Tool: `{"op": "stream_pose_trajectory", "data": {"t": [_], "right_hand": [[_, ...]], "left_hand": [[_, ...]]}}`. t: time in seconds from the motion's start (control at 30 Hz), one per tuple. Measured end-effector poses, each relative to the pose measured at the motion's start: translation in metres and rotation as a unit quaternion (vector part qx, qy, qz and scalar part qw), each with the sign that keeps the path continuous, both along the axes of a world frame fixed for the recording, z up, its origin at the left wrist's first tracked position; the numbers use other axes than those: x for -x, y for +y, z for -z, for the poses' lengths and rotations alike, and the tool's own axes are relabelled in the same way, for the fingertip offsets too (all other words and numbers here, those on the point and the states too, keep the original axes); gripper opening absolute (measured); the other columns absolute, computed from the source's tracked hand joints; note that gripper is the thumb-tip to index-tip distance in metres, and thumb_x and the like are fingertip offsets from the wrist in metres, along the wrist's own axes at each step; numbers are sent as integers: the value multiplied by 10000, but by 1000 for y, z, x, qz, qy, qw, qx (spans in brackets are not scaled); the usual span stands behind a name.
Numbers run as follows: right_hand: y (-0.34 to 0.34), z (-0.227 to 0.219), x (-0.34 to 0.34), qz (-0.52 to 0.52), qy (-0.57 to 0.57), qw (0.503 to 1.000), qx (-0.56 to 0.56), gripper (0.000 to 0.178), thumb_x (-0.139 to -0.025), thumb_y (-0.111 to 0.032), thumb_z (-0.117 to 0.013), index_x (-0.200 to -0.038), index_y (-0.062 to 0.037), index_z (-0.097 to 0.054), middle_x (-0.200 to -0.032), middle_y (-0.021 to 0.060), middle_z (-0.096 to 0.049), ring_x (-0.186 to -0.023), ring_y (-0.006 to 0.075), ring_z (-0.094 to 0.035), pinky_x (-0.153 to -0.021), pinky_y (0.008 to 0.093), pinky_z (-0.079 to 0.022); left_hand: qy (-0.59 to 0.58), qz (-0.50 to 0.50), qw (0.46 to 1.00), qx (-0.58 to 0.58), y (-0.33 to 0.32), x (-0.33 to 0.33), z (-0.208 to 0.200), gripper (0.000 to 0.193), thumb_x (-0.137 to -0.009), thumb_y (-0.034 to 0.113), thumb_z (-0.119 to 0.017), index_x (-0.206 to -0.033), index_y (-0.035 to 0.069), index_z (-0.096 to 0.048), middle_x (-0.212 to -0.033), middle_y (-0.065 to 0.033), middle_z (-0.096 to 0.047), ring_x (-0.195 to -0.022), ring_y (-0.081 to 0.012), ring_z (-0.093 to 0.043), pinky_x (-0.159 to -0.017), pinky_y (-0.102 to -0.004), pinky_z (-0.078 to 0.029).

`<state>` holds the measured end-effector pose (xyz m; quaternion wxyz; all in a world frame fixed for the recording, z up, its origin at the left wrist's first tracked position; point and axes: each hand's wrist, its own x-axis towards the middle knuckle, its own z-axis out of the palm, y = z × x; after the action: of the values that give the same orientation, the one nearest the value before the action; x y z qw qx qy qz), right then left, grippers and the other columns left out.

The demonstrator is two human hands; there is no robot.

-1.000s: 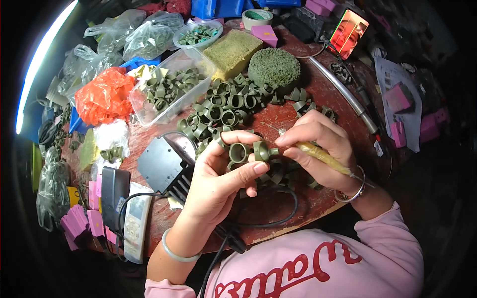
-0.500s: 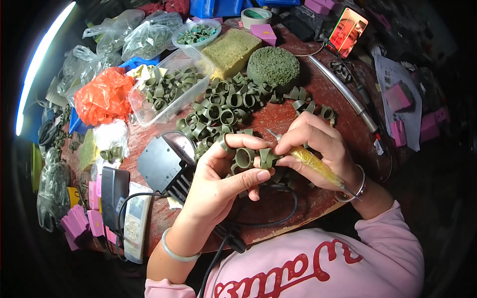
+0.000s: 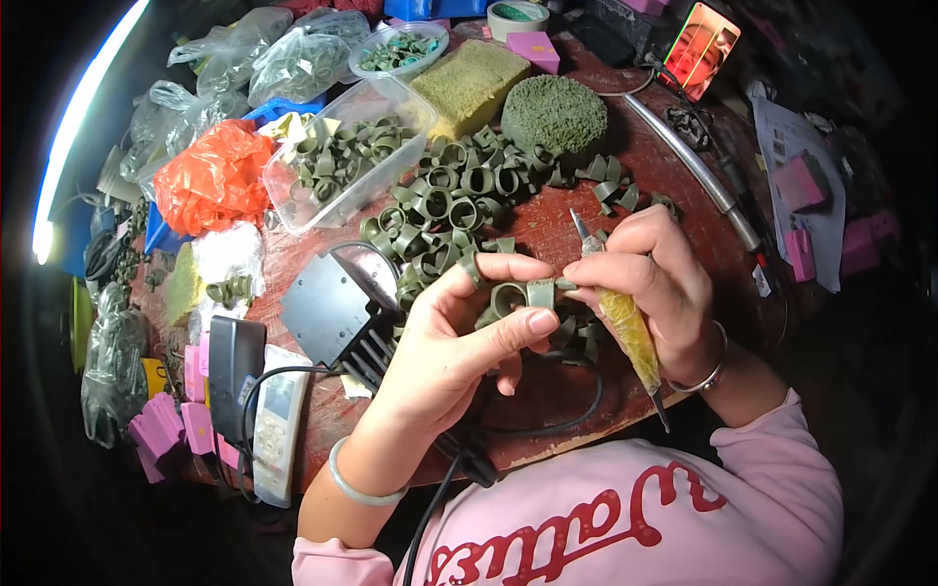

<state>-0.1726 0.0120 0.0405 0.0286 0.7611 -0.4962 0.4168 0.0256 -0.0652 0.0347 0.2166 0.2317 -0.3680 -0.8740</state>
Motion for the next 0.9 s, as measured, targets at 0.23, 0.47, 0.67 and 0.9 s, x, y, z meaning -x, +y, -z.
{"op": "stream_pose_trajectory", "data": {"t": [0.23, 0.47, 0.67, 0.9], "right_hand": [[-1, -5, -5, -18, -65, 997, -33, 326, -700, 31, -751, -995, -54, -642, -832, 57, -526, -752, 191, -554, -661, 297, -466], [0, -6, -4, -26, -55, 997, -44, 297, -713, 38, -744, -976, -48, -637, -825, 60, -522, -749, 192, -559, -650, 294, -466], [1, -4, -4, -24, -46, 998, -41, 302, -715, 39, -740, -986, -52, -645, -832, 59, -507, -751, 189, -558, -653, 294, -471], [1, -3, -4, -25, -50, 997, -46, 306, -714, 39, -739, -991, -53, -648, -837, 59, -507, -754, 190, -555, -662, 297, -472]], "left_hand": [[-41, -76, 988, 124, 5, 4, 3, 354, -754, -64, -732, -1071, 14, -595, -1029, -92, -615, -723, -87, -608, -496, -170, -480], [-36, -99, 979, 177, 6, 6, 3, 331, -754, -69, -727, -1052, 3, -603, -1112, -103, -583, -768, -87, -599, -527, -171, -485], [-56, -80, 985, 139, 6, 3, 3, 364, -764, -48, -730, -1093, 20, -589, -981, -55, -628, -702, -61, -572, -528, -175, -459], [-59, -86, 983, 149, 6, 4, 3, 366, -762, -55, -728, -1093, 20, -590, -1028, -56, -613, -716, -62, -571, -543, -175, -460]]}}
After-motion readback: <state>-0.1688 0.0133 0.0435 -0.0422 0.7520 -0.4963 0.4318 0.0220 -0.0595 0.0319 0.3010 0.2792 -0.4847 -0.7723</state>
